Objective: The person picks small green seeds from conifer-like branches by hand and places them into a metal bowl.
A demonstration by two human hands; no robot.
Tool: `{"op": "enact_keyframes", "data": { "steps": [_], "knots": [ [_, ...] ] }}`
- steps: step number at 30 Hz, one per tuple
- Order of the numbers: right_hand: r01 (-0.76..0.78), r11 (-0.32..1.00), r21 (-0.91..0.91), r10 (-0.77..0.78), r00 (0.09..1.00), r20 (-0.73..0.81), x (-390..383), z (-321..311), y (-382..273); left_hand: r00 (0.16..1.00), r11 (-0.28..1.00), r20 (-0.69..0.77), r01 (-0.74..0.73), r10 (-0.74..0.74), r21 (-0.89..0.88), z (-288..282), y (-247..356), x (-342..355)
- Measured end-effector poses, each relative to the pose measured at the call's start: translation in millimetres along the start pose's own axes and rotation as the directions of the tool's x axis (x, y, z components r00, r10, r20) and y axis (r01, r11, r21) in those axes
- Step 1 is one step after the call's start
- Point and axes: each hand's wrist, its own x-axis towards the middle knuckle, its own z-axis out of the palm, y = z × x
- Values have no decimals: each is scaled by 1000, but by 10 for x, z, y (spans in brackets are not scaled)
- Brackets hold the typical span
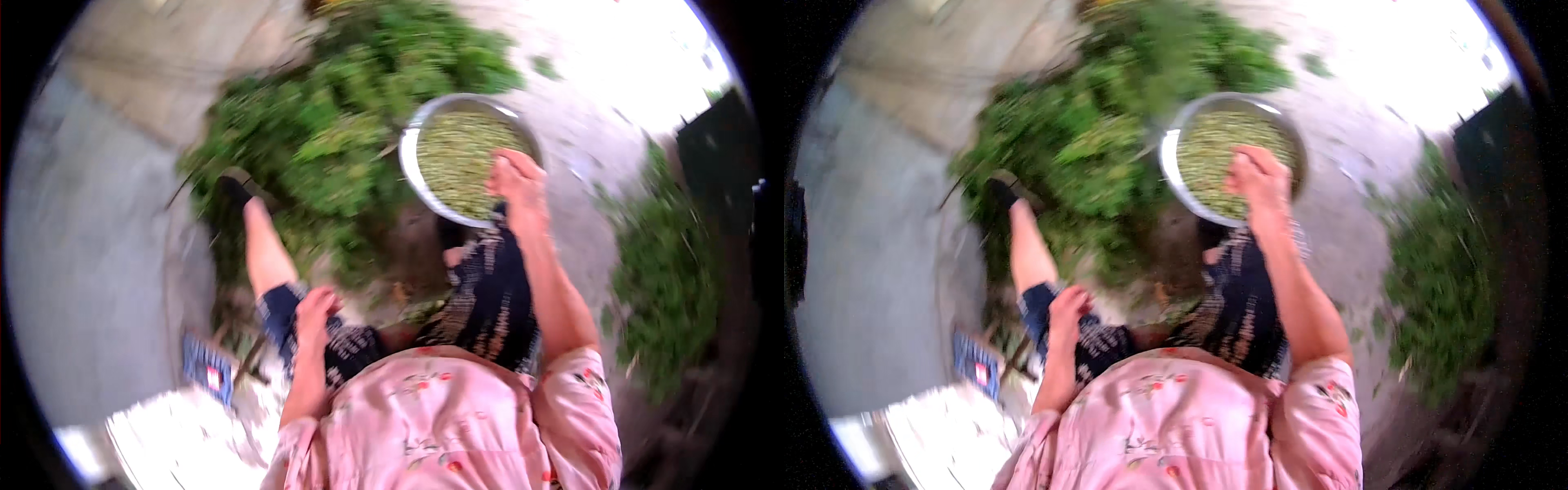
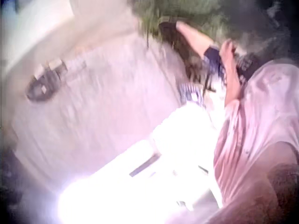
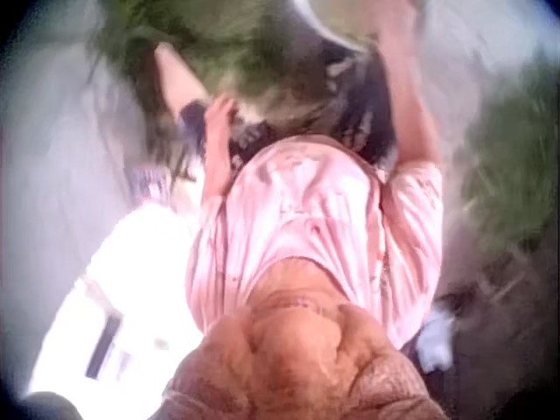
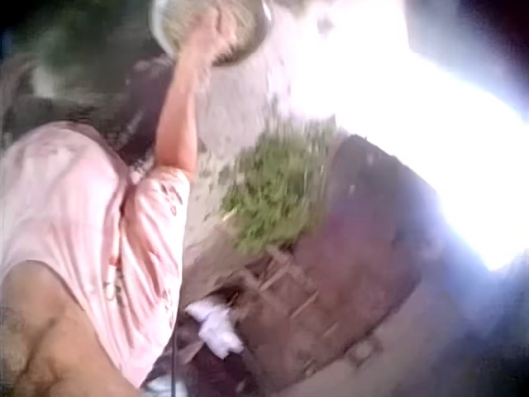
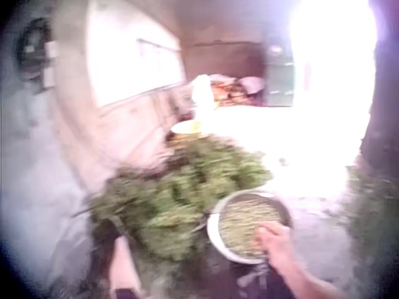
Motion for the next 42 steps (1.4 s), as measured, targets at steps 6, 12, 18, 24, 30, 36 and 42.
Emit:
{"op": "enact_keyframes", "data": {
  "steps": [6,12,18,24,30,36,42],
  "knots": [
    [32,930,-367,102,935,341,-321,657,277,987,971,-145,-93,62,-221,-566,151,-236],
    [6,911,-413,212,850,482,-515,939,430,978,965,-186,-138,97,-221,-672,43,-335],
    [-131,896,-425,315,862,398,-447,1119,636,998,997,51,-30,33,-68,-369,53,-196],
    [-527,843,-112,533,786,313,-39,1220,1178,995,1000,96,-2,1,8,-342,-31,-55],
    [-615,786,62,599,783,166,499,1336,1763,991,990,58,126,-122,-70,-324,-10,10],
    [-567,735,372,510,823,250,990,1844,1766,973,971,43,230,-228,-58,-261,60,122],
    [-632,743,220,486,735,473,1225,2723,1815,971,966,47,239,-236,-100,-204,-4,200]
  ]
}}
